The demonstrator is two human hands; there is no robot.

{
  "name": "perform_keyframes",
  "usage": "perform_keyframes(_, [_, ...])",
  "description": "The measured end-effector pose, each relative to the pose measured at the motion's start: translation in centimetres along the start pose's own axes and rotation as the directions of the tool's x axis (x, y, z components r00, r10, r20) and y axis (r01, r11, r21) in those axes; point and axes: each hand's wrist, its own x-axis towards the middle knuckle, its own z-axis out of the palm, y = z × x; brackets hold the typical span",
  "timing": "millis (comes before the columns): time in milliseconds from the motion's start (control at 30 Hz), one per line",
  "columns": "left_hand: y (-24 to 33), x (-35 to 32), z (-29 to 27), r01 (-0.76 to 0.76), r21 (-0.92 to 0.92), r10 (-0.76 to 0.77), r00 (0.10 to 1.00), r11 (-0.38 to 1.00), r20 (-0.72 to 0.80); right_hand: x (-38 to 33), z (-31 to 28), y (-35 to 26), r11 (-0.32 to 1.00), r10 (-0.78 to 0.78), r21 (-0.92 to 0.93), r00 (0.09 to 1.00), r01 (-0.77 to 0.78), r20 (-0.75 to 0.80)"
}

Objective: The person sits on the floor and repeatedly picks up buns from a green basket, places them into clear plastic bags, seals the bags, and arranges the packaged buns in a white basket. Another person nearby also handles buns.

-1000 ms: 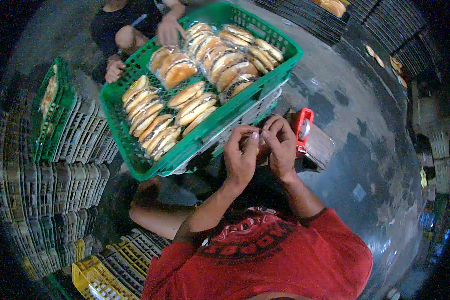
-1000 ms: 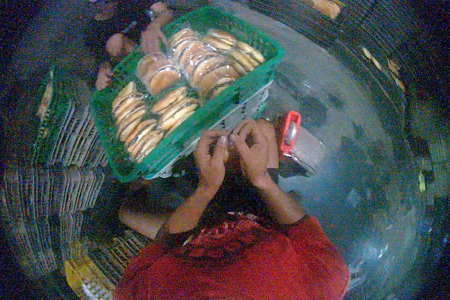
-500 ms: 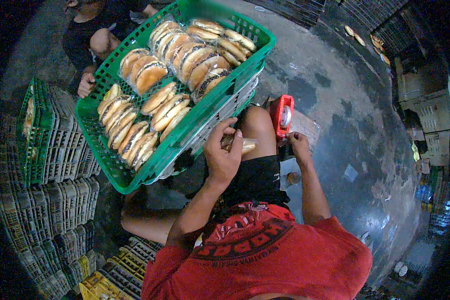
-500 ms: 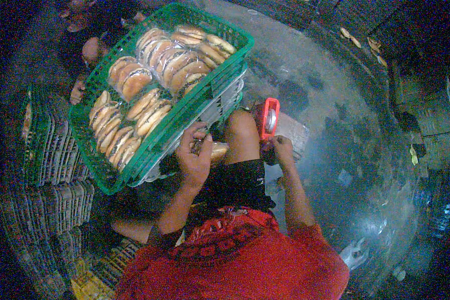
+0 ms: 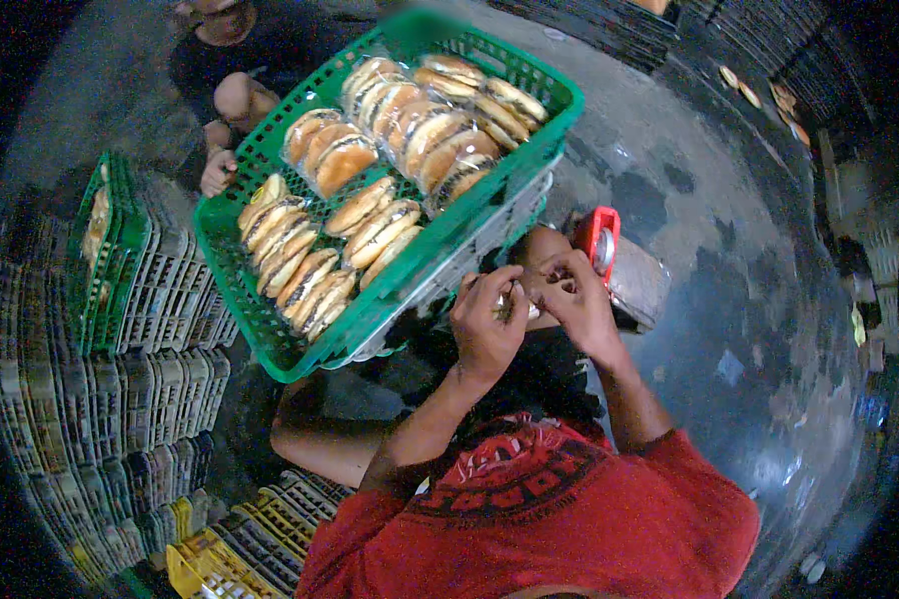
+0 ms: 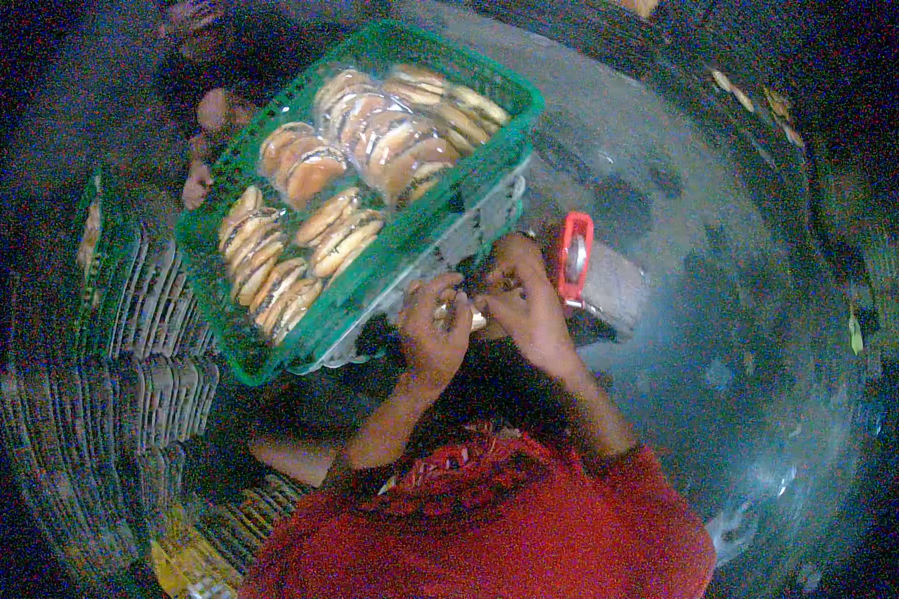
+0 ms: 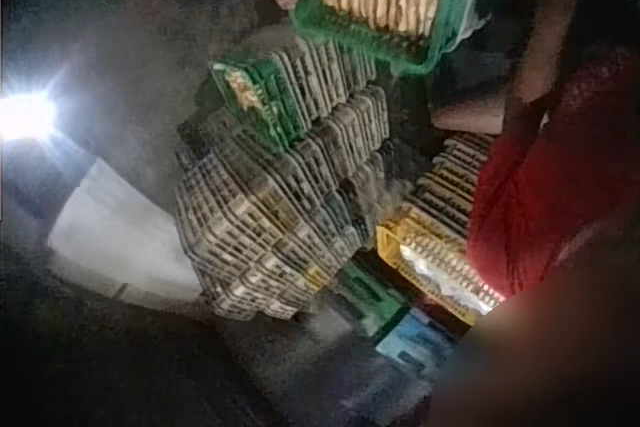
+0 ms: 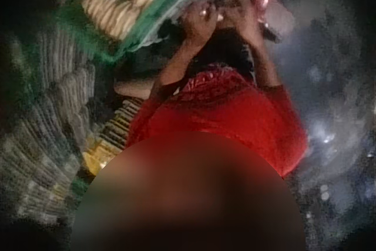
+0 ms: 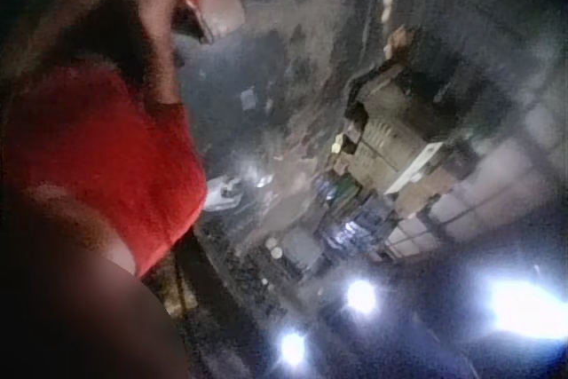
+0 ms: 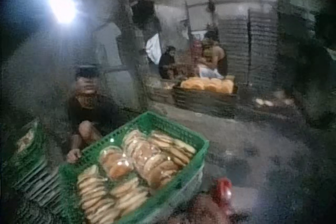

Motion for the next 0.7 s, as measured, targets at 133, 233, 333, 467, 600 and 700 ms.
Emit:
perform_keyframes(133, [0.1, 1.2, -2.0, 0.432, -0.336, -0.444, 0.895, 0.837, 0.045, 0.2, 0.4, -1.3, 0.909, -0.287, -0.231, 0.923, 0.347, 0.258])
perform_keyframes(233, [0.0, 3.4, -4.6, 0.150, -0.365, -0.065, 0.970, 0.919, 0.236, 1.2, 0.8, -1.5, 0.943, -0.326, -0.075, 0.945, 0.324, -0.007])
perform_keyframes(333, [0.4, 5.3, -7.5, 0.383, -0.302, -0.265, 0.892, 0.873, 0.366, 4.0, 1.3, -1.2, 0.984, -0.051, 0.169, 0.996, 0.062, -0.070])
perform_keyframes(467, [-1.3, 10.0, -11.7, 0.371, -0.090, -0.381, 0.884, 0.924, -0.271, 4.7, 2.8, 0.5, 0.976, 0.010, 0.218, 0.988, 0.025, -0.155])
perform_keyframes(600, [-1.5, 6.2, -14.0, 0.144, 0.154, -0.091, 0.947, 0.978, -0.307, 2.6, 4.4, 4.2, 0.982, -0.191, -0.023, 0.978, 0.190, -0.080])
perform_keyframes(700, [-2.5, -2.5, -12.1, 0.140, 0.050, -0.143, 0.987, 0.989, 0.071, 0.9, 6.6, 8.4, 0.953, -0.201, -0.215, 0.976, 0.214, 0.081])
